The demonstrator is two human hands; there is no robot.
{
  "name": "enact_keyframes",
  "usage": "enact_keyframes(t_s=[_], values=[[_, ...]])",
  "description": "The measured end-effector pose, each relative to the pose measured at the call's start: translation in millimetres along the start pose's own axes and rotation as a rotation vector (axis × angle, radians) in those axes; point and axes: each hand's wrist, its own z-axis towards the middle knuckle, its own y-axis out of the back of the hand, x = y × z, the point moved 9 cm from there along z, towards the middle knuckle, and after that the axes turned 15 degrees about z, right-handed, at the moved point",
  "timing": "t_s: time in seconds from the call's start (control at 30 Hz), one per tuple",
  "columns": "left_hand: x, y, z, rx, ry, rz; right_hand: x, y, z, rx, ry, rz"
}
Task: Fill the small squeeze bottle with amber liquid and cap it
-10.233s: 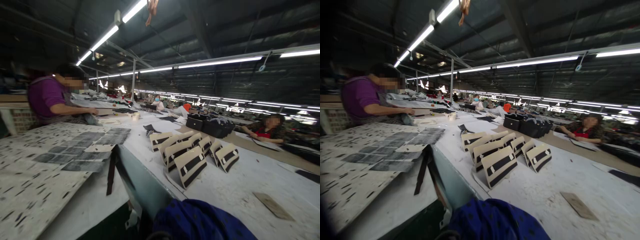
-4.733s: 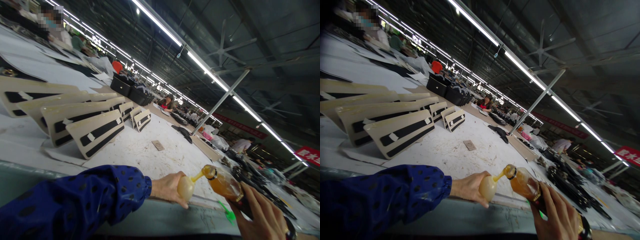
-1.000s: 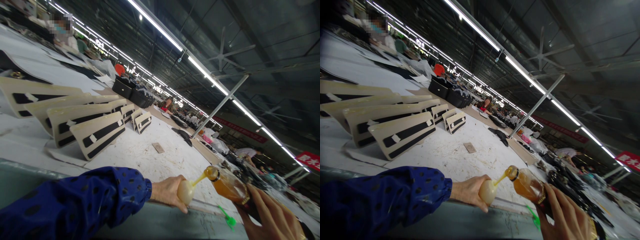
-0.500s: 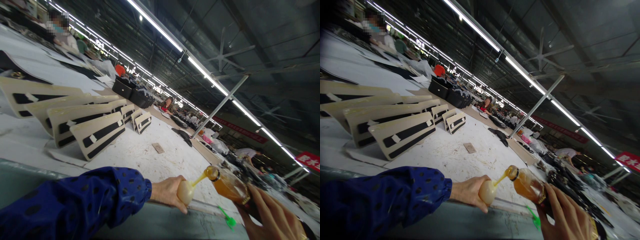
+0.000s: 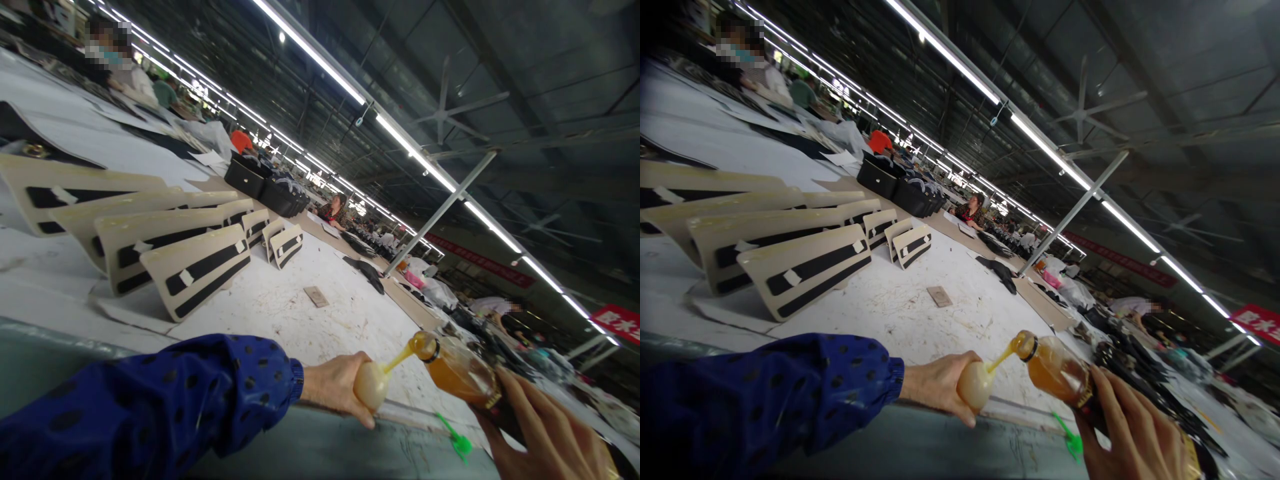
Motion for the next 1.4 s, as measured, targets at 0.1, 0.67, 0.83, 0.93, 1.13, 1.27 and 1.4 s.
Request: enact_keyframes(t_s=[0.1,0.67,0.83,0.93,1.13,1.27,1.4], values=[[-0.2,0.9,-1.3,-0.021,0.000,0.008,2.8,1.1,1.7,0.008,-0.002,-0.006],[0.5,-0.3,-0.6,-0.034,-0.015,0.004,1.6,1.5,0.7,0.001,-0.025,-0.002],[2.9,-0.7,0.3,-0.024,-0.014,0.002,3.5,2.3,1.9,0.002,-0.015,-0.009],[2.7,-0.9,0.9,-0.021,-0.019,0.000,0.7,1.1,0.4,0.007,-0.011,0.004],[2.0,-1.1,0.0,-0.024,-0.014,0.003,-3.6,0.5,-2.8,-0.005,-0.033,0.022],[0.9,-1.4,-0.9,-0.020,-0.020,0.008,-2.4,-0.9,-2.8,0.011,-0.033,0.005],[0.5,0.3,-1.1,-0.035,-0.022,0.022,-4.0,-0.4,-3.6,0.009,-0.053,0.009]])
